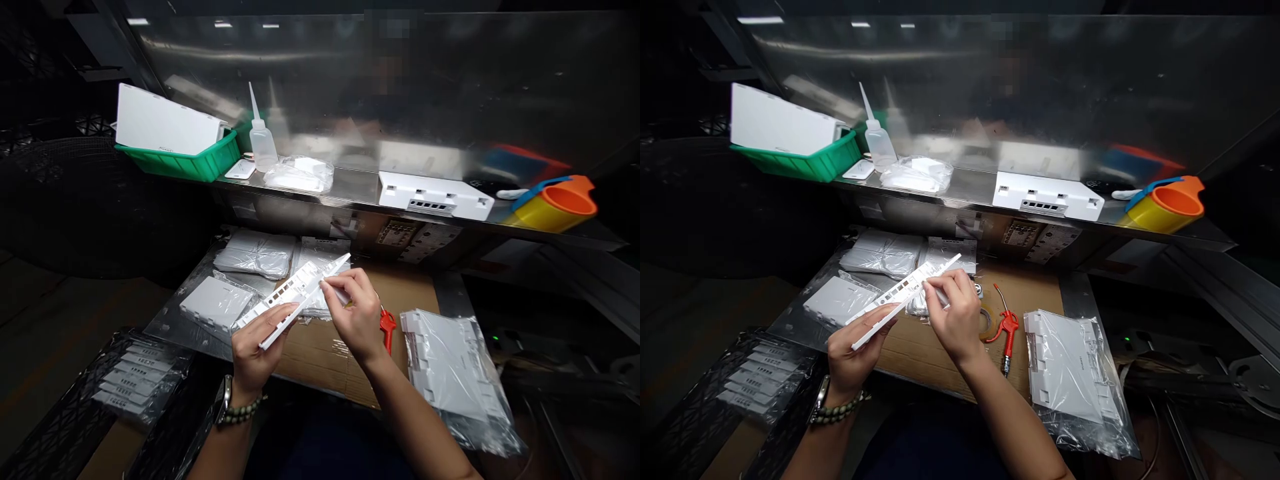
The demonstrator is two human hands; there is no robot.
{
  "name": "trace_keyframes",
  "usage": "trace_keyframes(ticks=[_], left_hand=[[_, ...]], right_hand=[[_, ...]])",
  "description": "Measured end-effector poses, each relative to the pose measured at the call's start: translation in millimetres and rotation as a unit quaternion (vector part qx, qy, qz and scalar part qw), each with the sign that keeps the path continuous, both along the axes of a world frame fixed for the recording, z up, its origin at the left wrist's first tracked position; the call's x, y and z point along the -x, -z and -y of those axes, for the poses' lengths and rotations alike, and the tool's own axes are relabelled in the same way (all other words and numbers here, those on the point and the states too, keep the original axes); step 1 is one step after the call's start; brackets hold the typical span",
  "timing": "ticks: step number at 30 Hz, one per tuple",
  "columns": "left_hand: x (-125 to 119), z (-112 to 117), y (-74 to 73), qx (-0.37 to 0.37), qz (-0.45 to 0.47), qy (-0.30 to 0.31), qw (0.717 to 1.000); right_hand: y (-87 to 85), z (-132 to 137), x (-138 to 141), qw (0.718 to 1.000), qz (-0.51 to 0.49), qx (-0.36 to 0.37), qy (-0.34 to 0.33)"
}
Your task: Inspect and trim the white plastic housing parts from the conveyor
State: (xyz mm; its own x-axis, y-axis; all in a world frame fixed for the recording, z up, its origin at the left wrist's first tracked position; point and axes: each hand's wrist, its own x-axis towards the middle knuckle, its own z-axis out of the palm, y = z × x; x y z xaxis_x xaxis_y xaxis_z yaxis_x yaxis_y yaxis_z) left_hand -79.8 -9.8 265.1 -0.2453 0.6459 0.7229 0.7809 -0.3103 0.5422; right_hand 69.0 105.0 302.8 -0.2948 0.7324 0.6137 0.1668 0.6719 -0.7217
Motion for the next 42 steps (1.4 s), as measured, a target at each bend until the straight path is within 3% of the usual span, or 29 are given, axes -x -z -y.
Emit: trace_keyframes(ticks=[4, 7, 11, 14, 16, 18, 20, 23, 26, 29, 33, 38, 40, 42], left_hand=[[1.6, -0.1, 0.7, 0.012, 0.007, 0.003, 1.000], [2.1, 1.1, 1.0, 0.009, 0.026, 0.002, 1.000], [1.5, 5.1, -2.7, 0.008, 0.096, -0.021, 0.995], [1.6, 7.4, -6.4, 0.059, 0.205, -0.044, 0.976], [2.3, 7.8, -8.2, 0.079, 0.272, -0.042, 0.958], [3.0, 7.7, -9.8, 0.085, 0.311, -0.029, 0.946], [3.1, 7.3, -11.6, 0.086, 0.329, -0.011, 0.941], [2.1, 6.5, -14.3, 0.076, 0.345, 0.013, 0.935], [1.2, 5.9, -16.0, 0.063, 0.352, 0.031, 0.933], [1.6, 6.0, -16.8, 0.066, 0.337, 0.043, 0.938], [2.6, 6.9, -17.9, 0.068, 0.311, 0.051, 0.947], [-0.3, 5.6, -20.0, 0.076, 0.304, 0.106, 0.944], [-1.0, 4.7, -18.4, 0.038, 0.382, 0.145, 0.912], [0.0, 4.4, -15.4, -0.012, 0.534, 0.167, 0.829]], right_hand=[[-2.2, 26.8, 7.5, 0.996, 0.013, -0.016, -0.082], [2.0, 19.5, 9.1, 0.997, 0.009, -0.010, -0.080], [7.5, -44.1, -11.7, 0.996, -0.028, -0.021, 0.076], [6.2, -85.6, -38.3, 0.967, -0.100, -0.041, 0.229], [5.6, -97.7, -53.6, 0.949, -0.166, -0.002, 0.269], [6.7, -98.6, -63.9, 0.941, -0.236, 0.094, 0.224], [8.5, -91.7, -68.2, 0.929, -0.277, 0.214, 0.119], [9.1, -76.0, -64.9, 0.892, -0.266, 0.364, -0.041], [7.1, -64.1, -57.2, 0.854, -0.244, 0.441, -0.127], [6.9, -60.2, -53.2, 0.834, -0.247, 0.472, -0.143], [10.2, -60.9, -52.5, 0.817, -0.266, 0.500, -0.110], [4.5, -56.5, -53.0, 0.817, -0.289, 0.490, -0.098], [-2.7, -54.3, -55.4, 0.819, -0.306, 0.469, -0.123], [-10.6, -52.9, -59.1, 0.827, -0.322, 0.440, -0.137]])
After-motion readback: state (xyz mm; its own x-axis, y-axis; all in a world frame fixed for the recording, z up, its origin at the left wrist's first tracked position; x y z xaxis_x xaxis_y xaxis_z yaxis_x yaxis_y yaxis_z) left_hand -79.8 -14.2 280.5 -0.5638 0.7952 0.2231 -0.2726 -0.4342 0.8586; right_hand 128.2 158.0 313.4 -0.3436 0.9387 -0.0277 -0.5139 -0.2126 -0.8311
